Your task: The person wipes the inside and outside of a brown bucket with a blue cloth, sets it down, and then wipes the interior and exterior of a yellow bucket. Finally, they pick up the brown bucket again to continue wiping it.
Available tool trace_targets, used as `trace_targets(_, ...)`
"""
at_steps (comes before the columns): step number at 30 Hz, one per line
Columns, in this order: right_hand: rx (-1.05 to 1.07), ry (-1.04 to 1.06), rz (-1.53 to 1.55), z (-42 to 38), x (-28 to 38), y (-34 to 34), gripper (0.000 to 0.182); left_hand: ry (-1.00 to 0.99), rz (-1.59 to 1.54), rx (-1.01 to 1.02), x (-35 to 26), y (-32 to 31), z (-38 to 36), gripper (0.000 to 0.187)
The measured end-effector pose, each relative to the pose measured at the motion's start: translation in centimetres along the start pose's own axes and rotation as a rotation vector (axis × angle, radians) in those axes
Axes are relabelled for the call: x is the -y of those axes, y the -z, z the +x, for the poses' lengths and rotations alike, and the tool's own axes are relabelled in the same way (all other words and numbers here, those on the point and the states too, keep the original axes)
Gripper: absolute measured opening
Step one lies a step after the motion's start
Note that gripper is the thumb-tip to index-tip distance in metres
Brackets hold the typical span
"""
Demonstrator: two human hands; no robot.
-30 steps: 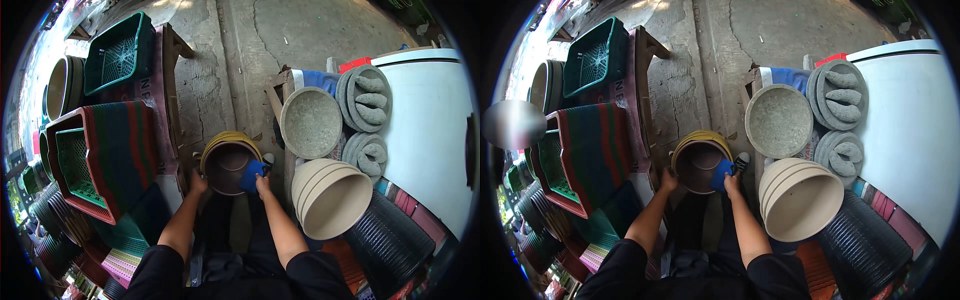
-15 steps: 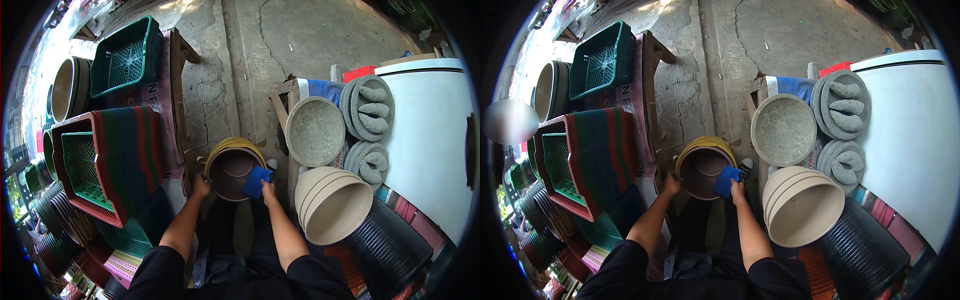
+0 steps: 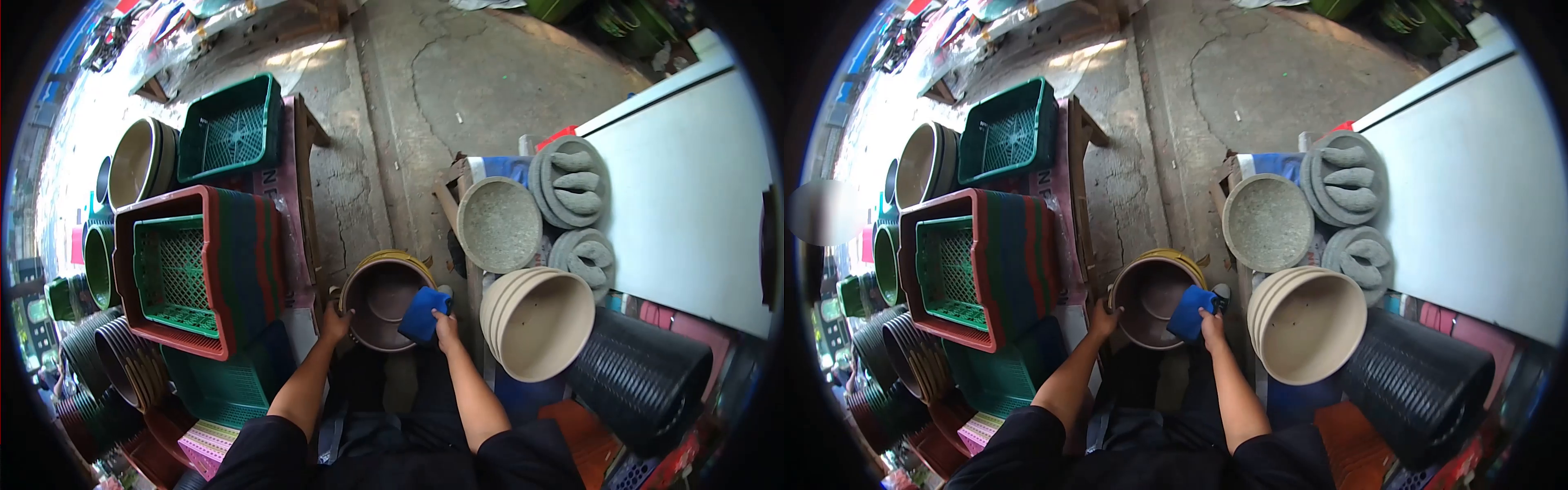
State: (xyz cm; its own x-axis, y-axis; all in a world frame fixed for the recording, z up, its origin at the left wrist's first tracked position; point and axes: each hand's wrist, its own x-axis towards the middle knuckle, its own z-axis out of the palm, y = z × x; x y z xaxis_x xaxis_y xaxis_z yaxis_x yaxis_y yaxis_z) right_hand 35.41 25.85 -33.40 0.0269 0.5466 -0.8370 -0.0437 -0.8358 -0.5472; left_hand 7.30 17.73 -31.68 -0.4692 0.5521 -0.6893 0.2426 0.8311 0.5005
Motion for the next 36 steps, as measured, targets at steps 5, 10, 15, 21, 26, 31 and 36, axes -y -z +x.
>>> trace_targets(5, -0.013, 0.125, 0.023, -7.9, 3.6, -0.2, 0.037, -0.15, -0.005, -0.107, -1.3, 2.5, -4.4, 0.058)
trace_targets(10, 0.084, 0.229, 0.12, -14.8, 5.3, 0.8, 0.032, -0.234, -0.173, -0.196, -3.8, 5.8, -11.3, 0.051)
trace_targets(15, 0.155, 0.313, 0.056, -21.3, 8.0, 1.0, 0.032, -0.389, -0.61, -0.217, -4.4, 8.1, -16.1, 0.04)
trace_targets(21, 0.149, 0.287, -0.312, -26.7, 15.0, 0.6, 0.031, -0.384, -1.071, -0.118, -9.7, 12.2, -24.5, 0.058)
trace_targets(26, 0.24, 1.225, -0.419, -27.6, 16.7, -2.0, 0.041, -0.617, -1.147, -0.309, -12.6, 11.4, -27.4, 0.065)
trace_targets(31, 0.64, 0.728, -0.75, -28.2, 16.5, -9.2, 0.044, -0.722, -1.187, -0.332, -16.5, 11.3, -32.6, 0.063)
trace_targets(36, 1.232, 0.671, -0.569, -23.4, 11.6, -15.3, 0.042, -0.893, -1.114, -0.499, -16.6, 12.5, -34.4, 0.059)
